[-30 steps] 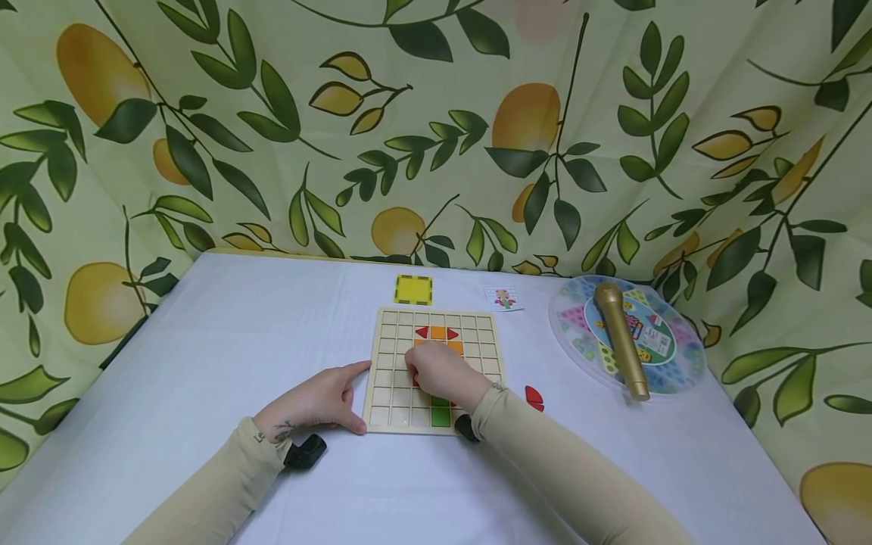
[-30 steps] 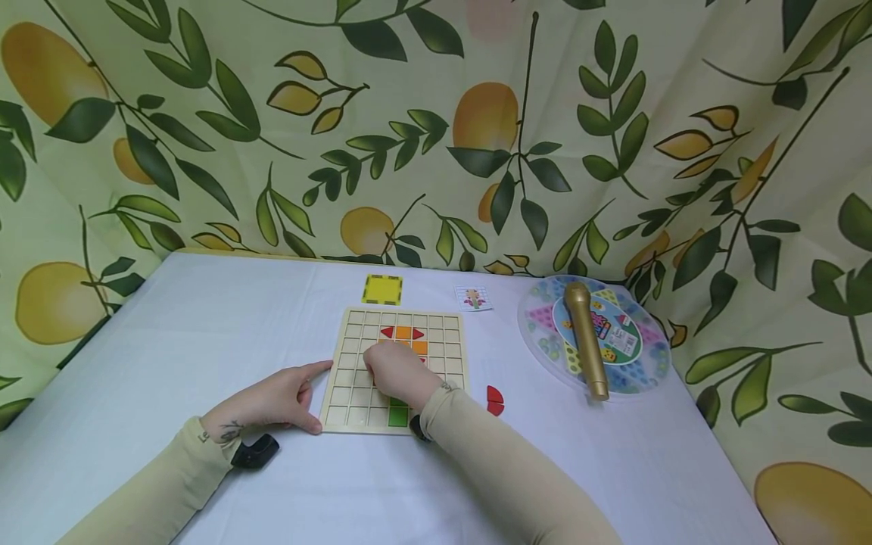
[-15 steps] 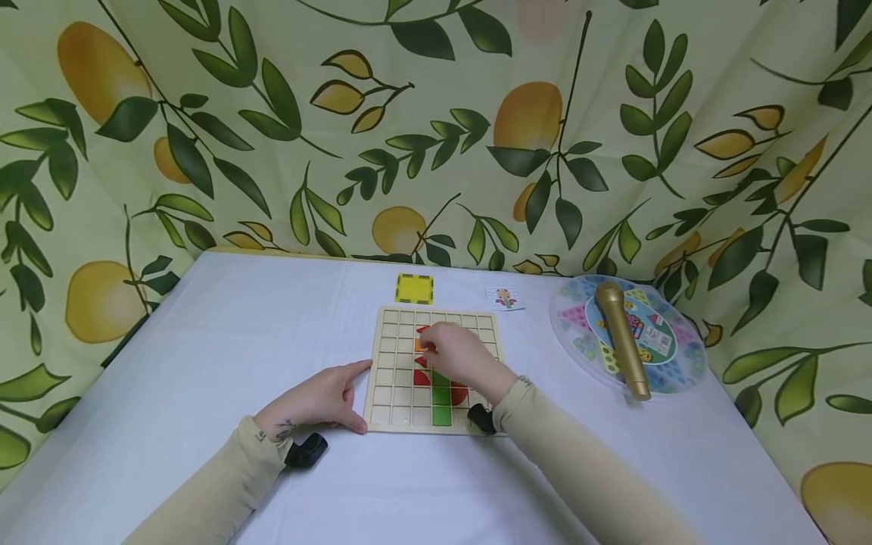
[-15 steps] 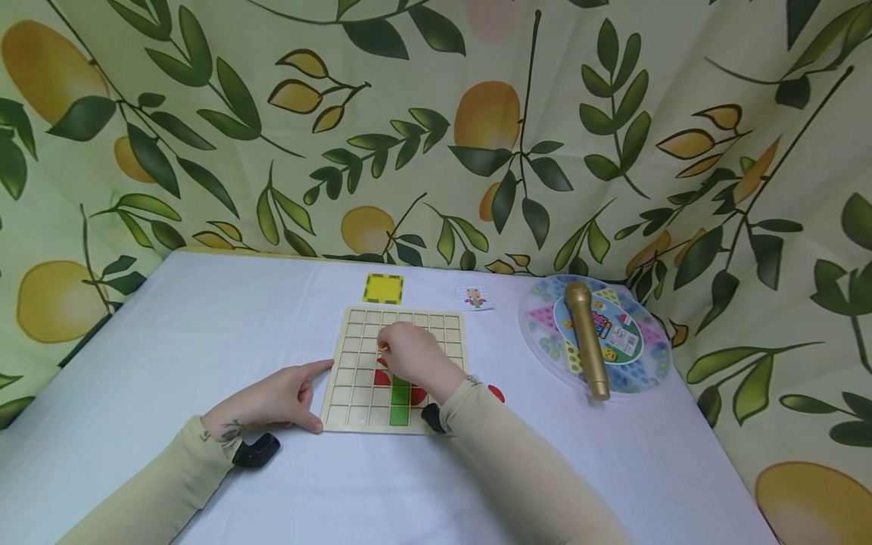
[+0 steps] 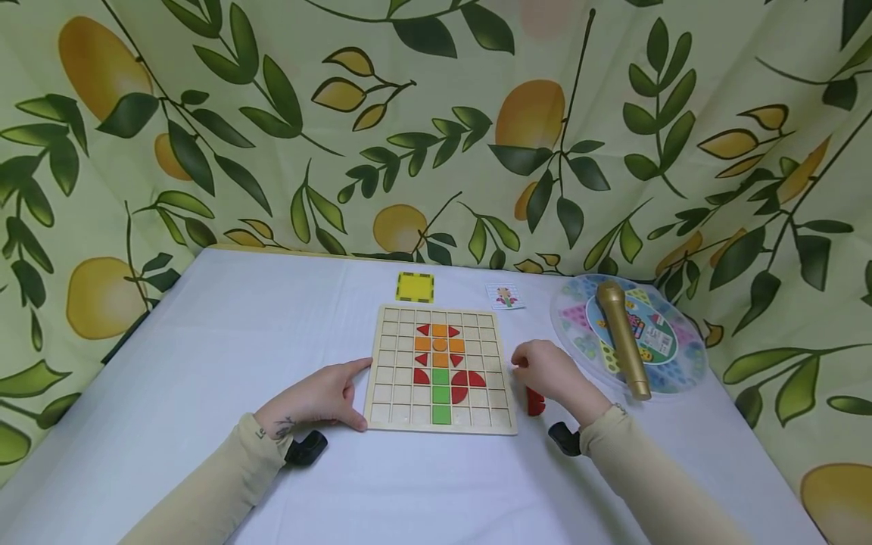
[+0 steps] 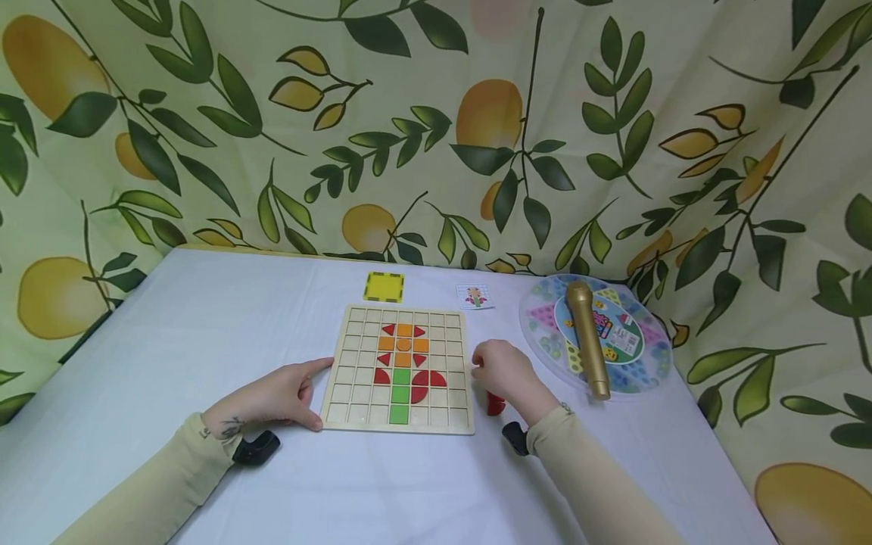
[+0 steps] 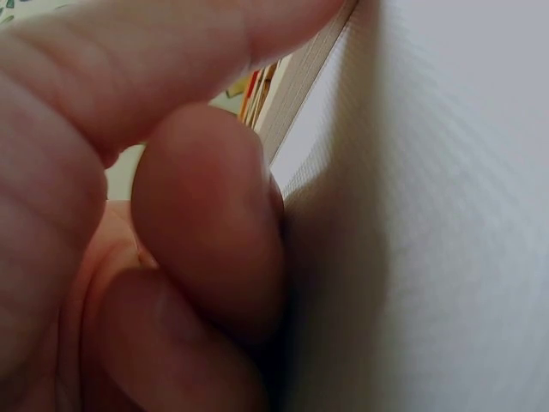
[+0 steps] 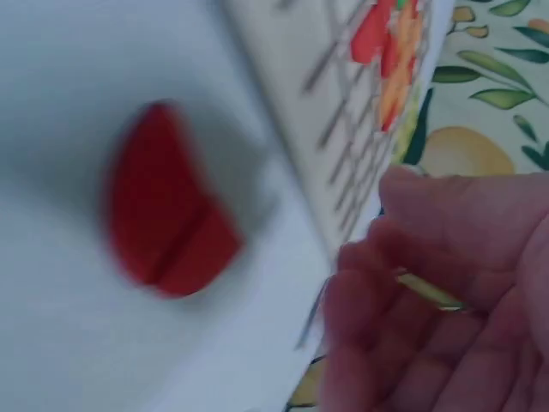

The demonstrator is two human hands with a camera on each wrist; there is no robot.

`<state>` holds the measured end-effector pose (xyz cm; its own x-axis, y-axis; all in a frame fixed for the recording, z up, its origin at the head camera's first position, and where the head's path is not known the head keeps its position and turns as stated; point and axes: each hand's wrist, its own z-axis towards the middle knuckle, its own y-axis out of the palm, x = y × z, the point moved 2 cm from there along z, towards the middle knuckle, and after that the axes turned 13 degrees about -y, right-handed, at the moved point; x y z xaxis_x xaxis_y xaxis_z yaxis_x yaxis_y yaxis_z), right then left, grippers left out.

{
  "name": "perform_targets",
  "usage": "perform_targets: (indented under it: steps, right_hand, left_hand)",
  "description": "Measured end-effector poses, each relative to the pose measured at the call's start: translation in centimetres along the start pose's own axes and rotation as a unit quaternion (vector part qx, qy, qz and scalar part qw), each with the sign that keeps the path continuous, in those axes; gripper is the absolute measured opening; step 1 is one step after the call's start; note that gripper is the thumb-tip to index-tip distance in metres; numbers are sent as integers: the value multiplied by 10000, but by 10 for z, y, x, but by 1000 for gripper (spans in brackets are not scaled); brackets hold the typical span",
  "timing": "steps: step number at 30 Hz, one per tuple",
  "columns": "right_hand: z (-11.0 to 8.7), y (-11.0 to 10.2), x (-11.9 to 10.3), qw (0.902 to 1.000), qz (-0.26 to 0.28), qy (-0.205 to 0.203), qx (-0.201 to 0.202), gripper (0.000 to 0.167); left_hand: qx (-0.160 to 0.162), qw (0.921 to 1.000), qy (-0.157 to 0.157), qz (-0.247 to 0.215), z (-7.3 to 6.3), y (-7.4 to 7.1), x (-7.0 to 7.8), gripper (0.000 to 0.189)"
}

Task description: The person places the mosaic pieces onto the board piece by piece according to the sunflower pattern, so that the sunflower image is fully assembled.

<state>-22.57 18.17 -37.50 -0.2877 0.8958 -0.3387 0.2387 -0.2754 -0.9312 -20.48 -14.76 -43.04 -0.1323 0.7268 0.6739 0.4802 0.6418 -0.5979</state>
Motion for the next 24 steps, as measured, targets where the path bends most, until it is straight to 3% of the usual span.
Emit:
perform_targets:
  steps: [4, 11, 15, 20, 24]
  right_hand:
    - [-15, 7, 14, 9984, -146, 479, -261, 12]
    - [-22, 16, 21, 9962, -356, 680, -399, 16]
    - [-19, 18, 20, 9971, -152, 653, -348, 16]
    - [-8, 16, 12, 9975, 483, 508, -106, 17]
    - [10, 11, -9, 9954, 945, 33, 155, 9]
  left_hand:
    - [27, 10000, 5, 40, 0, 0, 1, 104]
    - [21, 10000, 23, 19, 0, 0, 1, 103]
    - [-4, 10000, -18, -37, -1, 0, 1, 103]
    - [-9, 10000, -30, -47, -1, 1, 1, 103]
    - [-1, 10000, -35, -40, -1, 1, 0, 103]
